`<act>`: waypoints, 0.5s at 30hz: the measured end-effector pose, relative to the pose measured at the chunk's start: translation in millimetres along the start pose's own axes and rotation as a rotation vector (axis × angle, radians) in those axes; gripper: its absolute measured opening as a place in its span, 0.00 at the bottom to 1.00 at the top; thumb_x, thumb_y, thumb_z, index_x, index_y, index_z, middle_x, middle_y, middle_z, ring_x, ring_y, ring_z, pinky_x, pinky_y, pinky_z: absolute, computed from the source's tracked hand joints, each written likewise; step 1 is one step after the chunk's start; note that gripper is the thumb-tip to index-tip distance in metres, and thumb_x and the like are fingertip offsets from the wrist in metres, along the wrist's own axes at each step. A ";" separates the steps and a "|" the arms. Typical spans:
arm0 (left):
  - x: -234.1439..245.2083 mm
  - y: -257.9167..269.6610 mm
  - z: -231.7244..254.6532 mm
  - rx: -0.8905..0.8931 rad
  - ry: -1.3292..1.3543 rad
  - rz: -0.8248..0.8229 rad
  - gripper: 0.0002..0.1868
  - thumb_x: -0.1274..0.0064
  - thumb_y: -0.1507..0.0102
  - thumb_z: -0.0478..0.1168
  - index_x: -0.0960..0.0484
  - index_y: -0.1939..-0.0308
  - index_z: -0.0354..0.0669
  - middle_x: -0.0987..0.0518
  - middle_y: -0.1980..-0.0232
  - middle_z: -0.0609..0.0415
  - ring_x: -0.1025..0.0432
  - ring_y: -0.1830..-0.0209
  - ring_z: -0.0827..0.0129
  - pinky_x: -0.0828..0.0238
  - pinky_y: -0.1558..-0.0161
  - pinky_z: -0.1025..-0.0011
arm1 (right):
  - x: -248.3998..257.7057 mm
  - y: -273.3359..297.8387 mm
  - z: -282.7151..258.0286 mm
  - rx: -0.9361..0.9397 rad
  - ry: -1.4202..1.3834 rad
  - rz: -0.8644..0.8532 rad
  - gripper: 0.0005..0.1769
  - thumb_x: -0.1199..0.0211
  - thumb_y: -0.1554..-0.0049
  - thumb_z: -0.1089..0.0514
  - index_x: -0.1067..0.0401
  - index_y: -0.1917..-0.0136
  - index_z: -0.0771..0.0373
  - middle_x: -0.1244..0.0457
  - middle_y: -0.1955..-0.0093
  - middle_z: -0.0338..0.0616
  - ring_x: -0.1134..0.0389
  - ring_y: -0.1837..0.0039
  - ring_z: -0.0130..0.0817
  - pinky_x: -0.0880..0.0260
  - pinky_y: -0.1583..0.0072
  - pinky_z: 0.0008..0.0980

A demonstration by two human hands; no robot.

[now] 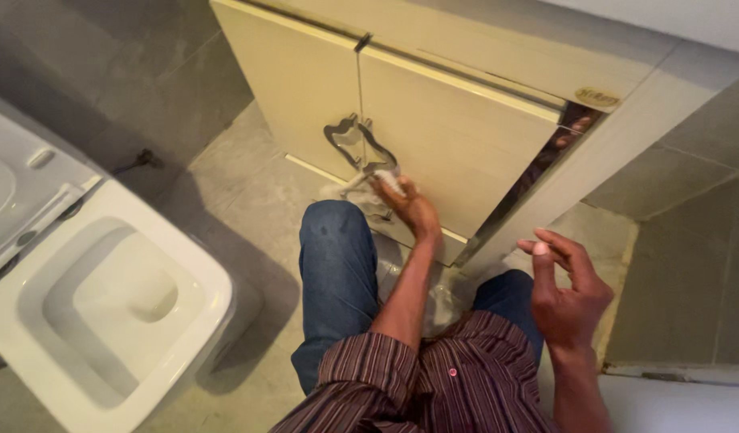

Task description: The person wipes the exterior and interior of a bathroom cabinet and the edges of the sink with a cloth, then rinses the cloth in the sink.

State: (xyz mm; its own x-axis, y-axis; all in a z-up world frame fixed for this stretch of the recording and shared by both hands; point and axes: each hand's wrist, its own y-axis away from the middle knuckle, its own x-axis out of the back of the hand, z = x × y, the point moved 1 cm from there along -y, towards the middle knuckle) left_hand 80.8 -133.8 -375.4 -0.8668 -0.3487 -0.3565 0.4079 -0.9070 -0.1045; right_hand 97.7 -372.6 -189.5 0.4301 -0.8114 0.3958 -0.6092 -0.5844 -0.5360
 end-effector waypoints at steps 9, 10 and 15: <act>29.2 5.5 87.9 0.025 0.135 -0.087 0.25 0.46 0.29 0.38 0.28 0.29 0.31 0.24 0.31 0.43 0.29 0.36 0.58 0.31 0.36 0.65 | -59.8 -21.1 -17.0 0.075 -0.059 -0.178 0.11 0.39 0.34 0.59 0.24 0.41 0.65 0.27 0.49 0.46 0.25 0.44 0.31 0.26 0.43 0.31; 32.4 -13.1 95.8 0.004 0.255 0.016 0.24 0.45 0.29 0.38 0.31 0.32 0.31 0.25 0.35 0.44 0.28 0.38 0.58 0.29 0.39 0.64 | -63.1 -22.3 -17.0 0.021 -0.087 -0.204 0.12 0.39 0.34 0.58 0.24 0.41 0.64 0.27 0.50 0.46 0.25 0.46 0.30 0.25 0.46 0.30; 32.3 -78.9 108.4 -0.312 0.023 0.150 0.22 0.43 0.32 0.36 0.31 0.35 0.35 0.28 0.38 0.44 0.31 0.39 0.53 0.30 0.40 0.62 | -73.2 -14.4 -11.6 -0.023 -0.114 -0.256 0.11 0.39 0.35 0.58 0.23 0.42 0.63 0.26 0.52 0.45 0.24 0.47 0.29 0.25 0.45 0.30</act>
State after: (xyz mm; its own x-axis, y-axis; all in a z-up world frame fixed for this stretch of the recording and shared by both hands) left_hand -10.5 -99.1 -278.0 -0.7852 -0.4641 -0.4098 0.6016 -0.7287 -0.3273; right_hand 67.3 -304.6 -202.1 0.6435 -0.6339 0.4291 -0.4852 -0.7714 -0.4118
